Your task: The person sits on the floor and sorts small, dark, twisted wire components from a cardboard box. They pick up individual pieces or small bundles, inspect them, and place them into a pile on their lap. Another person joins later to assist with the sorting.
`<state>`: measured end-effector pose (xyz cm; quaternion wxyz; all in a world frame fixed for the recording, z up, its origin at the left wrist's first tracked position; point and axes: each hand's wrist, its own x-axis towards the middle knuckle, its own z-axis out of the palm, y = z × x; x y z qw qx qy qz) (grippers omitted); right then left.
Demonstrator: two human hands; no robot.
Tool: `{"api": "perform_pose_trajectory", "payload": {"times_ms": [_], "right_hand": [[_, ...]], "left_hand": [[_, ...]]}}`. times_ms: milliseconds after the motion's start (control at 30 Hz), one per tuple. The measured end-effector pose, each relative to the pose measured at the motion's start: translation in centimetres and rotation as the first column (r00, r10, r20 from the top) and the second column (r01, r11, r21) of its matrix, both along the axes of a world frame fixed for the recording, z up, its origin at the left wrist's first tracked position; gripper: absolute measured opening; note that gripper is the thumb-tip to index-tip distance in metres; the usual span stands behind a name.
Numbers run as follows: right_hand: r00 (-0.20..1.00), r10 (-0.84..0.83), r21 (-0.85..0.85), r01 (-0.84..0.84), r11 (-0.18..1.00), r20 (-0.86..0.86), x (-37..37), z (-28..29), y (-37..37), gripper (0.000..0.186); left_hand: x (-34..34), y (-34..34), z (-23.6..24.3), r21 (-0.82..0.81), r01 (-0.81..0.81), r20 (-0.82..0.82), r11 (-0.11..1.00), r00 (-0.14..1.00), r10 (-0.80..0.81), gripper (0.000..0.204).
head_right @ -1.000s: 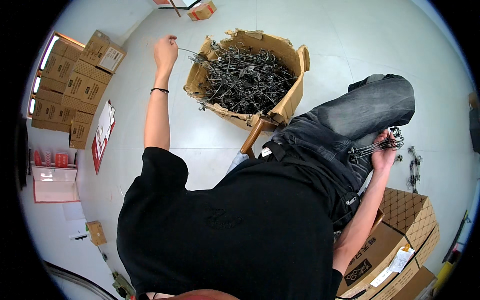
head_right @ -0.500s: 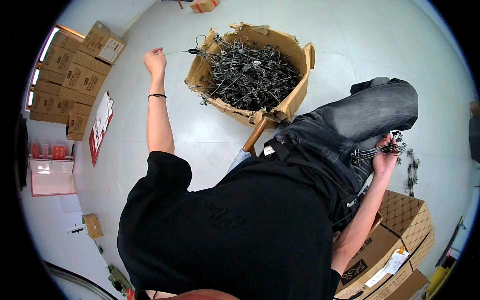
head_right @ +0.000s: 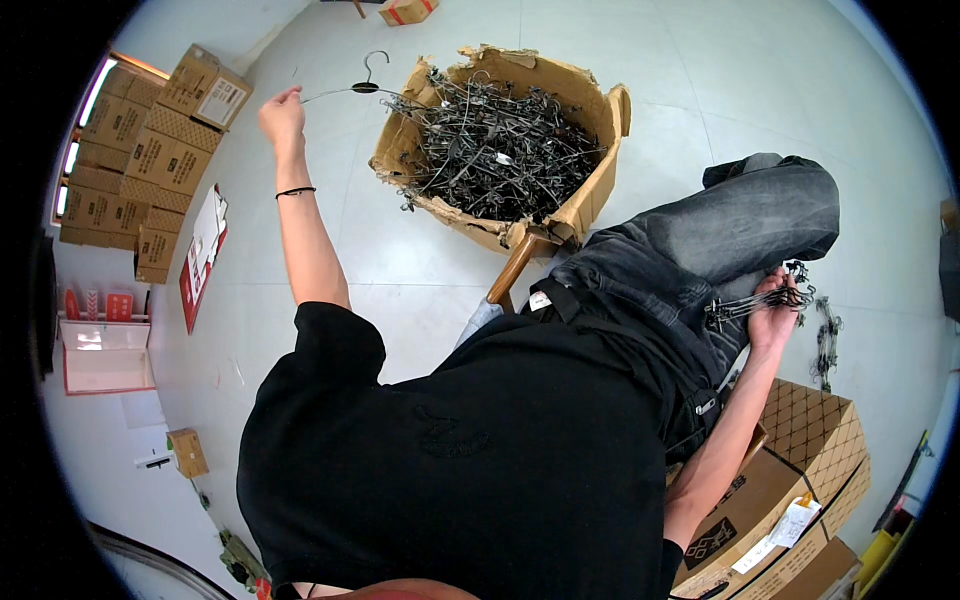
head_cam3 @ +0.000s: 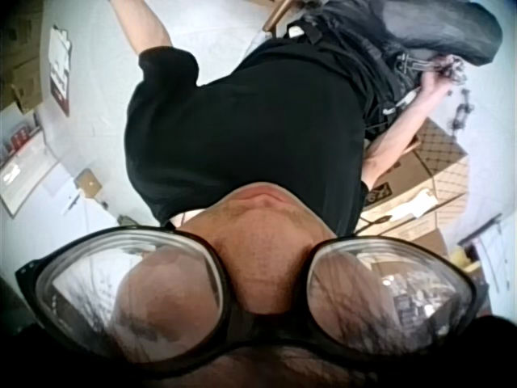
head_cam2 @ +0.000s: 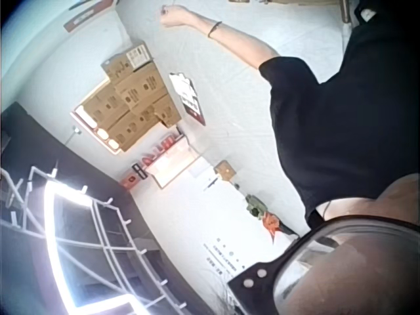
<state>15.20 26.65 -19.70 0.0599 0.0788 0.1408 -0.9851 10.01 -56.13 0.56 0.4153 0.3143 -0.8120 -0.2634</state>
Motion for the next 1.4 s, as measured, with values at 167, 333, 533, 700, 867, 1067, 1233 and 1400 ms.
{"api": "perform_pose_trajectory", "payload": {"times_ms": [167, 333, 533, 700, 867, 1067, 1233, 1400], "right_hand": [[1.0, -0.025, 0.026, 0.024, 0.999, 0.016, -0.1, 0.6, -0.8, 0.022], [1.0, -0.013, 0.008, 0.013, 1.0, 0.008, 0.0, 0.5, -0.5, 0.023], [0.999, -0.017, 0.001, 0.017, 1.0, 0.034, -0.2, 0.3, -0.3, 0.023], [1.0, -0.021, 0.047, 0.021, 0.999, 0.016, -0.4, 0.2, -0.3, 0.02], [0.998, -0.049, 0.054, 0.047, 0.997, 0.038, -0.1, 0.4, -0.1, 0.02], [0.999, -0.034, 0.056, 0.033, 0.998, 0.017, 0.6, 0.6, -0.4, 0.019], [0.999, -0.02, -0.175, 0.011, 0.984, -0.048, 0.9, 2.8, -2.9, 0.011], [0.996, -0.054, 0.056, 0.05, 0.997, 0.068, -0.1, 1.8, -3.2, 0.026]], "left_hand": [[-1.2, -1.4, -5.6, 0.142, 0.036, 0.073, 0.989, 0.996, -0.046, 0.017], [0.4, 0.3, -6.1, 0.03, 0.147, 0.088, 0.989, 0.985, -0.149, 0.022], [6.9, 0.2, -4.5, -0.022, 0.199, 0.763, 0.98, 0.636, -0.112, 0.029], [10.9, 5.5, -7.2, -0.425, 0.053, 0.543, 0.904, 0.813, 0.208, 0.023], [8.1, 14.5, -6.3, -0.481, 0.267, 0.111, 0.835, 0.963, -0.244, 0.017], [1.9, 20.5, -9.1, -0.181, 0.672, 0.671, 0.718, 0.618, -0.409, 0.027], [-0.2, 20.0, -11.9, -0.092, 0.713, 0.543, 0.695, 0.621, -0.565, 0.028], [1.4, 19.1, -12.5, -0.306, 0.637, 0.507, 0.707, 0.738, -0.445, 0.019]]}}
